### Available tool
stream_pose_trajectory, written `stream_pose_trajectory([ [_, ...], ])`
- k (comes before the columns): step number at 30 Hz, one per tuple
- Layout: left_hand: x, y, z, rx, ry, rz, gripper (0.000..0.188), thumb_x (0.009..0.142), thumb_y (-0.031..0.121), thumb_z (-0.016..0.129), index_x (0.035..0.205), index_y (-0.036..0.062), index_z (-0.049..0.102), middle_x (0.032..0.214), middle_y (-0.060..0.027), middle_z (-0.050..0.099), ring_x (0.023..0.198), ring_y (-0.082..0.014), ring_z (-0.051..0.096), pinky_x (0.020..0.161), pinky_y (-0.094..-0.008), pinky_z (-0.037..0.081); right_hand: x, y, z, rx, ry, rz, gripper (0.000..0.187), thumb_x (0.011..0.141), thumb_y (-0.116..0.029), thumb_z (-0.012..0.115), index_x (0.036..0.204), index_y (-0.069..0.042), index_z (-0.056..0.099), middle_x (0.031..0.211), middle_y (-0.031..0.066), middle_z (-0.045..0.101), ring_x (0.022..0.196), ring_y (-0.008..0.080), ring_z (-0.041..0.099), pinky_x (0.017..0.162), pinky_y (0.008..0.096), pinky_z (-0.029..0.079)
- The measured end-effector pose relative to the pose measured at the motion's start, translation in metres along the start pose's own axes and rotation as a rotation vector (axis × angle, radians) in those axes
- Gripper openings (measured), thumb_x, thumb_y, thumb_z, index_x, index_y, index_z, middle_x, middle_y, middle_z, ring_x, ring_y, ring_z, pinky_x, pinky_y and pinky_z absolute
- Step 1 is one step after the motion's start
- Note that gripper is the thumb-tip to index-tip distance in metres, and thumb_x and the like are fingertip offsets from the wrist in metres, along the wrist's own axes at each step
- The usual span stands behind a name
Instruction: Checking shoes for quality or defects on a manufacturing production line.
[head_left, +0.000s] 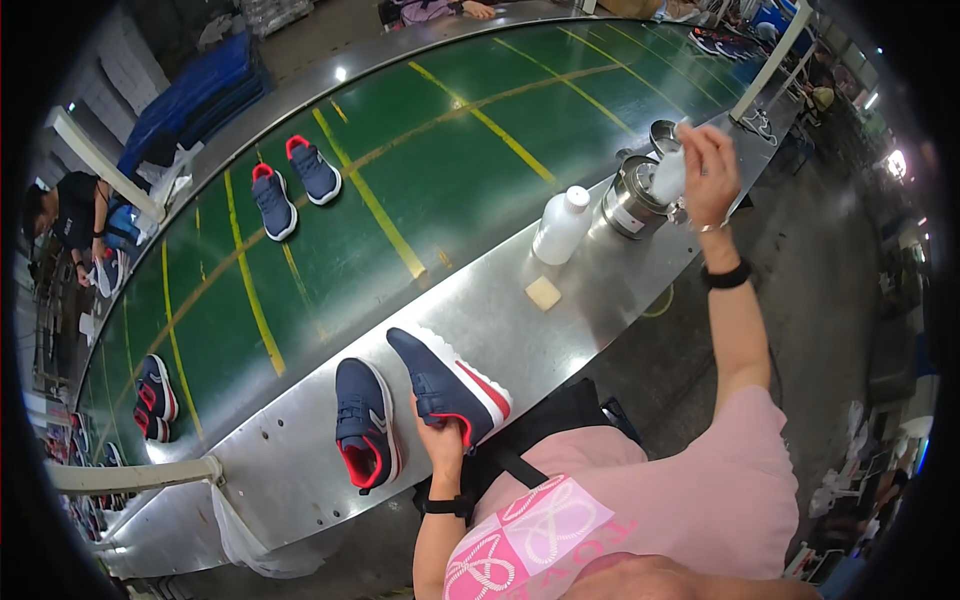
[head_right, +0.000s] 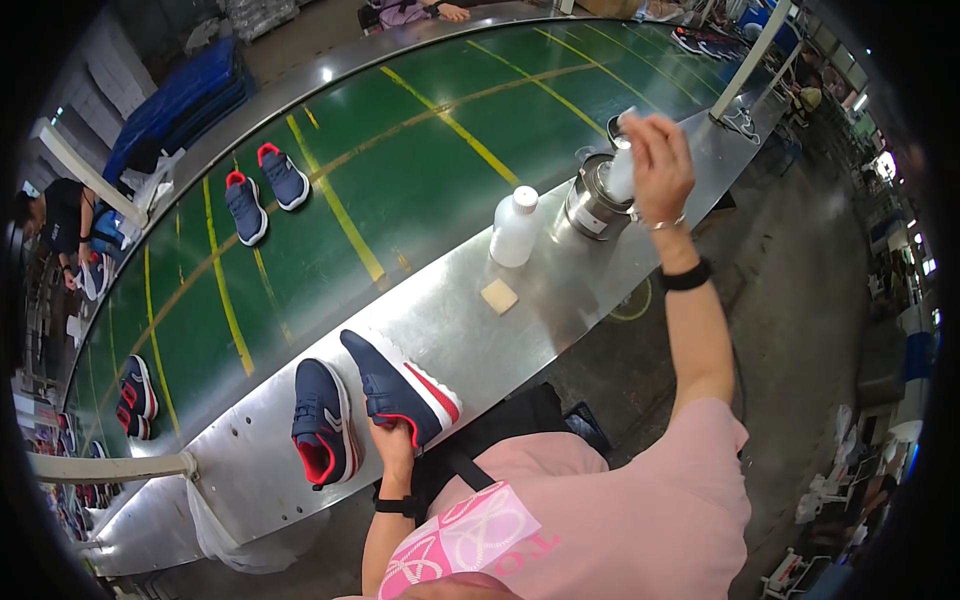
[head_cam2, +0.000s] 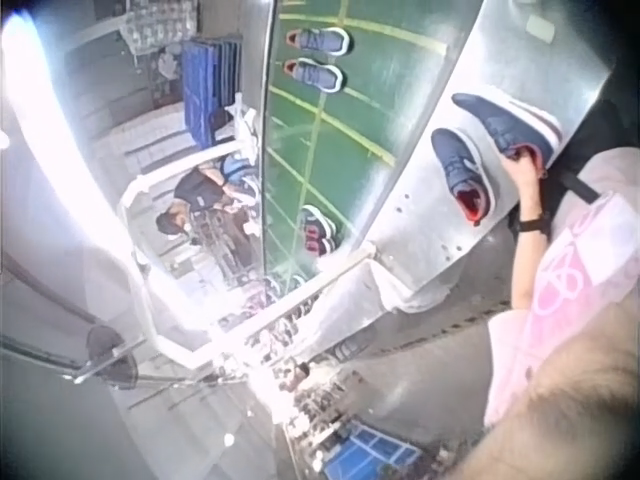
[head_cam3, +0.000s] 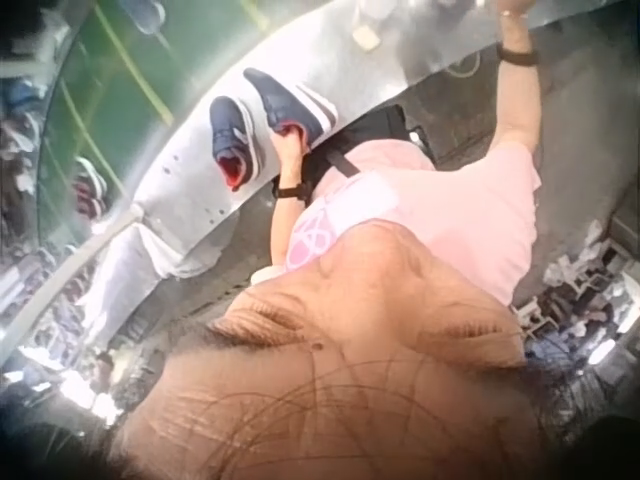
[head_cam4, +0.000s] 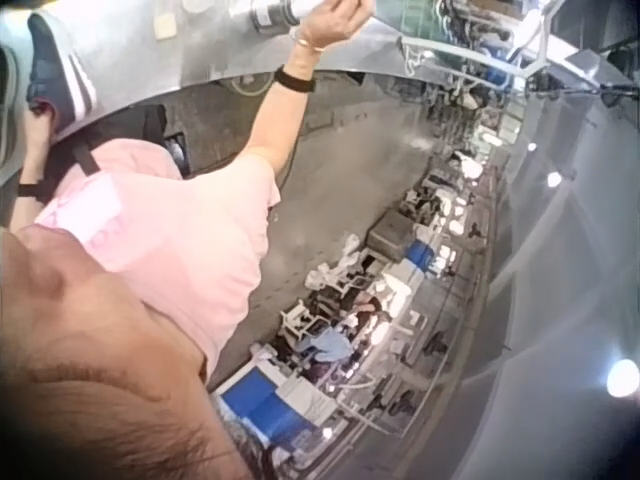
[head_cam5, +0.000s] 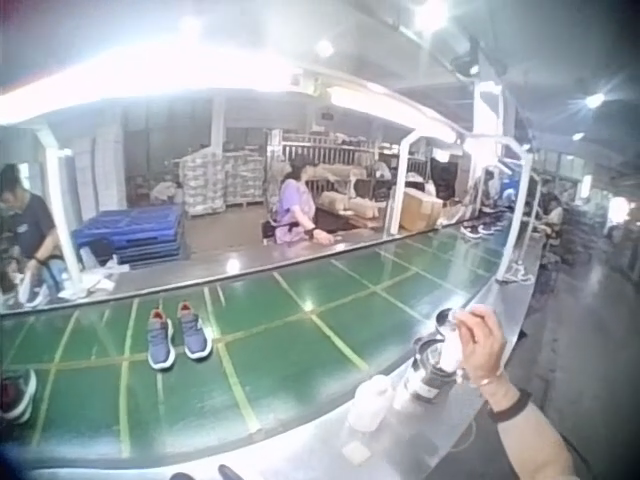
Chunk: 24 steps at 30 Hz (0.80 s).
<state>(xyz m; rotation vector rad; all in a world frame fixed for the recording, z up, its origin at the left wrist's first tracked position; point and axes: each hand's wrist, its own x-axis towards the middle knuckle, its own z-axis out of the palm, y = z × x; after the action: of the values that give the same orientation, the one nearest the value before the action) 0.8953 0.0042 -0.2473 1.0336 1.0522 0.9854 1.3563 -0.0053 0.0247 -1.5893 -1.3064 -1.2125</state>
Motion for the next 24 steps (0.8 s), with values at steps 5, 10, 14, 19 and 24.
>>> stream_pose_trajectory([
  [5,0.001,0.000,0.002,0.017,-0.019,-0.025,0.069,0.080,-0.016,0.055,0.144,0.0014,0.039,0.128,-0.0102,0.056,0.116,-0.0201,0.057,0.102,-0.0316,0.043,0.022,0.030,0.006,-0.185,-0.362,0.043,0.019,0.087,-0.005,0.068,0.105,-0.007,0.072,0.105,0.0099,0.068,0.092,0.0316,0.064,0.081,0.0396,0.051],
  [10,0.000,0.002,0.006,-0.098,-0.041,-0.020,0.071,0.078,-0.015,0.054,0.145,0.0024,0.039,0.125,-0.0098,0.059,0.113,-0.0189,0.058,0.099,-0.0308,0.046,-0.031,-0.063,0.007,0.375,-0.483,0.068,0.026,0.083,0.002,0.064,0.107,-0.006,0.071,0.094,0.0109,0.070,0.085,0.0306,0.066,0.080,0.0389,0.052],
  [14,-0.008,0.017,0.005,-0.169,-0.009,-0.233,0.062,0.080,-0.011,0.055,0.140,0.0027,0.045,0.124,-0.0100,0.060,0.113,-0.0203,0.059,0.098,-0.0312,0.047,-0.086,-0.149,0.003,0.735,-0.852,0.152,0.027,0.084,0.002,0.064,0.108,-0.006,0.071,0.094,0.0118,0.071,0.081,0.0222,0.069,0.072,0.0303,0.053],
  [19,-0.042,0.063,-0.025,-0.746,0.064,-0.444,0.046,0.090,-0.005,0.052,0.136,0.0029,0.052,0.129,-0.0134,0.062,0.116,-0.0214,0.060,0.098,-0.0353,0.050,-0.145,-0.252,0.014,1.179,-1.133,0.813,0.033,0.090,-0.009,0.067,0.123,-0.007,0.065,0.097,0.0051,0.068,0.078,0.0137,0.063,0.076,0.0297,0.054],
  [24,-0.070,0.096,-0.087,-0.967,-0.052,-0.227,0.037,0.097,0.005,0.048,0.134,0.0005,0.053,0.131,-0.0144,0.061,0.116,-0.0217,0.061,0.100,-0.0362,0.050,-0.194,-0.353,0.006,1.290,-1.406,0.620,0.083,0.082,-0.029,0.077,0.149,-0.008,0.034,0.132,0.0184,0.048,0.110,0.0268,0.055,0.090,0.0390,0.050],
])
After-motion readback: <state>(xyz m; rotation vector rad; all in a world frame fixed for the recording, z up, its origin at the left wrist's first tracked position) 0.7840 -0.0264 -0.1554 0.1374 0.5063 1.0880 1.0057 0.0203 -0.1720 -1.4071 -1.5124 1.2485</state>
